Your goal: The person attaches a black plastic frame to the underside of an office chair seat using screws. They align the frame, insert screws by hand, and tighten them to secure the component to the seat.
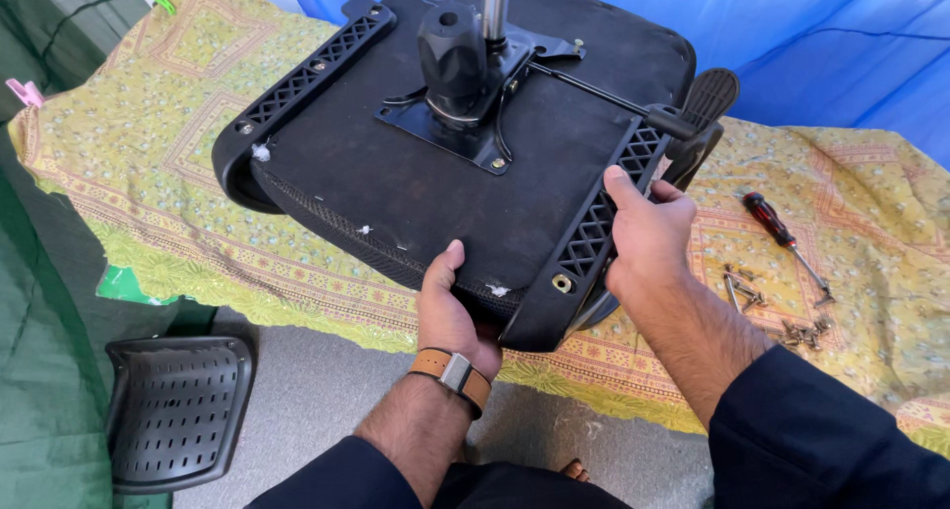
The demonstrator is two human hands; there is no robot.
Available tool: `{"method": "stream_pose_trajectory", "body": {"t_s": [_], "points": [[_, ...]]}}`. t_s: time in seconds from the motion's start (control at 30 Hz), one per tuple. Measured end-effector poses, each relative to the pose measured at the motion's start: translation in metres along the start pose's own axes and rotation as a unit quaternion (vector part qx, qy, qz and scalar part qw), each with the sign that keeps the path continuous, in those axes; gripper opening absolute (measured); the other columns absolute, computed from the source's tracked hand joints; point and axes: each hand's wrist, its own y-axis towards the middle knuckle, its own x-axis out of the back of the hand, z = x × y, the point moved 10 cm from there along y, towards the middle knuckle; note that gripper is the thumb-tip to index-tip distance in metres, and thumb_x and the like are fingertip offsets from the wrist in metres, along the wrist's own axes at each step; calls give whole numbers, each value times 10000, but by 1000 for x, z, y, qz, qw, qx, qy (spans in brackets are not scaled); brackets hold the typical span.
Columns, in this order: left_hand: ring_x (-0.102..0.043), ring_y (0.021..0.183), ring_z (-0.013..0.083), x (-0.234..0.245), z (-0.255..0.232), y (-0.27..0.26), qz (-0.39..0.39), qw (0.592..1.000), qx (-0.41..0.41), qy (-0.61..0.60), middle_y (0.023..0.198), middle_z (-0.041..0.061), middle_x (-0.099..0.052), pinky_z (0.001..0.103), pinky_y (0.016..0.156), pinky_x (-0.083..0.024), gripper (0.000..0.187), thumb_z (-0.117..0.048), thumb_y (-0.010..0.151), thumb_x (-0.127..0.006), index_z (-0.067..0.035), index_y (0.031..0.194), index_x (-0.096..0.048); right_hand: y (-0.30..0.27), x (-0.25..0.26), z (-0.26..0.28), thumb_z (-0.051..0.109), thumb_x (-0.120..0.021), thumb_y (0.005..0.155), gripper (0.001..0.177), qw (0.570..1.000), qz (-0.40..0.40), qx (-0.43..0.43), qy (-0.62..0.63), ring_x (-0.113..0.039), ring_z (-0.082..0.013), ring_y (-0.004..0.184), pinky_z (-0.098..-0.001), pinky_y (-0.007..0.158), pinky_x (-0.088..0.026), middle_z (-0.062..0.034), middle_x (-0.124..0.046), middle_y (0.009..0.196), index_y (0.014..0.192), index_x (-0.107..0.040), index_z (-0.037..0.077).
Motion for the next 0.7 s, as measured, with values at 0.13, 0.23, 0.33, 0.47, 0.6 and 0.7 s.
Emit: {"method": "stream_pose_trajectory", "body": {"t_s": [0.13,0.23,0.33,0.47,0.6,0.7], "points": [[-580,1304,359,10,3,1,-16,1000,15,5,1451,158,-593,566,1112,-428,763,-401,777,-684,-63,1435,-497,-5,-2,-7,124,-748,862,396,999,27,-19,11,-716,-215,926,-426,783,-639,-111,-685,1077,1176,-541,0],[-565,1326,357,16,2,2,-31,999,13,4,1460,160,-584,561,1123,-411,791,-403,766,-694,-66,1450,-483,-12,-2,-11,155,-736,896,327,998,33,-53,8,-737,-230,900,-432,777,-645,-115,-715,1061,1143,-621,-24],[-568,1326,363,19,2,3,-30,999,12,-3,1459,166,-586,551,1125,-419,793,-406,771,-700,-60,1451,-482,-18,-5,-15,148,-743,903,313,994,24,-96,41,-743,-258,889,-457,769,-645,-127,-724,1056,1139,-626,-20],[-591,1304,374,15,-2,1,-5,1000,8,-13,1439,183,-605,545,1110,-450,780,-417,791,-693,-32,1442,-498,-30,-9,-20,144,-722,894,314,986,9,-141,85,-760,-272,907,-467,773,-660,-126,-739,1075,1163,-643,3],[-600,1287,357,17,-3,-3,-26,1000,1,-16,1418,157,-618,546,1101,-461,747,-389,785,-693,-52,1426,-511,-39,-14,-20,126,-704,895,309,983,20,-138,123,-754,-287,930,-491,801,-655,-133,-733,1086,1172,-634,10],[-592,1294,353,20,1,-4,-46,999,13,-9,1419,155,-613,546,1109,-450,738,-399,802,-689,-59,1430,-500,-38,-8,-23,155,-687,925,300,981,9,-154,116,-755,-282,981,-478,866,-647,-136,-740,1103,1180,-639,5]]}}
